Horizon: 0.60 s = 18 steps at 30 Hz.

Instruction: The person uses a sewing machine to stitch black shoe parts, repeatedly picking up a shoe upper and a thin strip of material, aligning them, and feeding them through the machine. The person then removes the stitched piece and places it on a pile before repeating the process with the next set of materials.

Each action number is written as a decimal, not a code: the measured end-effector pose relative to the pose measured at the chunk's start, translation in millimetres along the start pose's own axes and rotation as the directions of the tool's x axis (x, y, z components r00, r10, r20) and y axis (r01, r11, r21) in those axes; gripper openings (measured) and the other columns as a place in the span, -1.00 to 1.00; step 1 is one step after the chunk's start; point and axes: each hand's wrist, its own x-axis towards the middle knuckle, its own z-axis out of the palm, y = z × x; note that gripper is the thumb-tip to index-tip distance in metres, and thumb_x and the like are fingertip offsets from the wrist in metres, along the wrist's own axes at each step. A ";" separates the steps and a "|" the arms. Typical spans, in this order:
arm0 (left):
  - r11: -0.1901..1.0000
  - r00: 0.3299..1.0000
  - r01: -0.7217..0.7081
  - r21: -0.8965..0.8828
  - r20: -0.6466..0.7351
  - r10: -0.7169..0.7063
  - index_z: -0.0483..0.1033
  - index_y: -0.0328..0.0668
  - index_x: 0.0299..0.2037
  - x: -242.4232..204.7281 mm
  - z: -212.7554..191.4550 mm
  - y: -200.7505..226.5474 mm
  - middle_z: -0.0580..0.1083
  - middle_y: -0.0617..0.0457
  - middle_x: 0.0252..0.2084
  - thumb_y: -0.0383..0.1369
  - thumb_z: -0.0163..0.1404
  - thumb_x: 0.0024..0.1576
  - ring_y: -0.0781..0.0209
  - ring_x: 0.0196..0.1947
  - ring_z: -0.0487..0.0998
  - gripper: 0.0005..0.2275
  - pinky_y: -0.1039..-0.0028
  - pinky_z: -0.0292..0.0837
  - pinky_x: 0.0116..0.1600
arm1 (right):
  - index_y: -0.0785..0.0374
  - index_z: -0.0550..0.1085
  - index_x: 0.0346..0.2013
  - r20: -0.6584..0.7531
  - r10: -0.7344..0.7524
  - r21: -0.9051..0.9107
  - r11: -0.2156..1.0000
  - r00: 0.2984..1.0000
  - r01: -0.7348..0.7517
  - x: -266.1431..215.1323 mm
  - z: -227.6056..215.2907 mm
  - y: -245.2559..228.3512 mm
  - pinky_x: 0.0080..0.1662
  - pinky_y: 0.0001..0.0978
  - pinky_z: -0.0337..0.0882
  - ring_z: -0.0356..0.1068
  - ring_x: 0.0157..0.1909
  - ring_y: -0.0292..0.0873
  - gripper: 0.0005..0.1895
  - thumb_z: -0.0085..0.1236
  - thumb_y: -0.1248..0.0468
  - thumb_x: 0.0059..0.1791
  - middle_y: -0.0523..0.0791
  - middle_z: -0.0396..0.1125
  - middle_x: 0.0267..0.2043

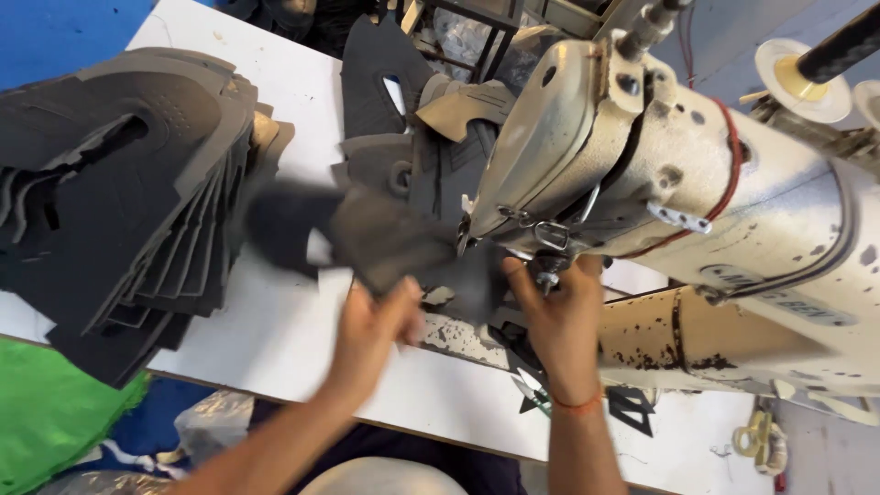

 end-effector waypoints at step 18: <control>0.852 0.976 -0.072 0.519 0.213 -0.048 0.61 -0.43 -0.20 43.3 9.6 55.2 0.60 0.02 -0.35 -0.43 0.18 0.07 0.39 -0.39 0.55 -0.82 0.52 0.48 -0.26 | 0.10 0.59 0.06 0.070 -0.287 -0.408 0.865 0.955 0.290 -48.9 16.4 -13.6 0.35 -0.06 0.11 0.21 0.37 0.07 -0.72 0.27 0.29 0.04 -0.17 0.40 0.24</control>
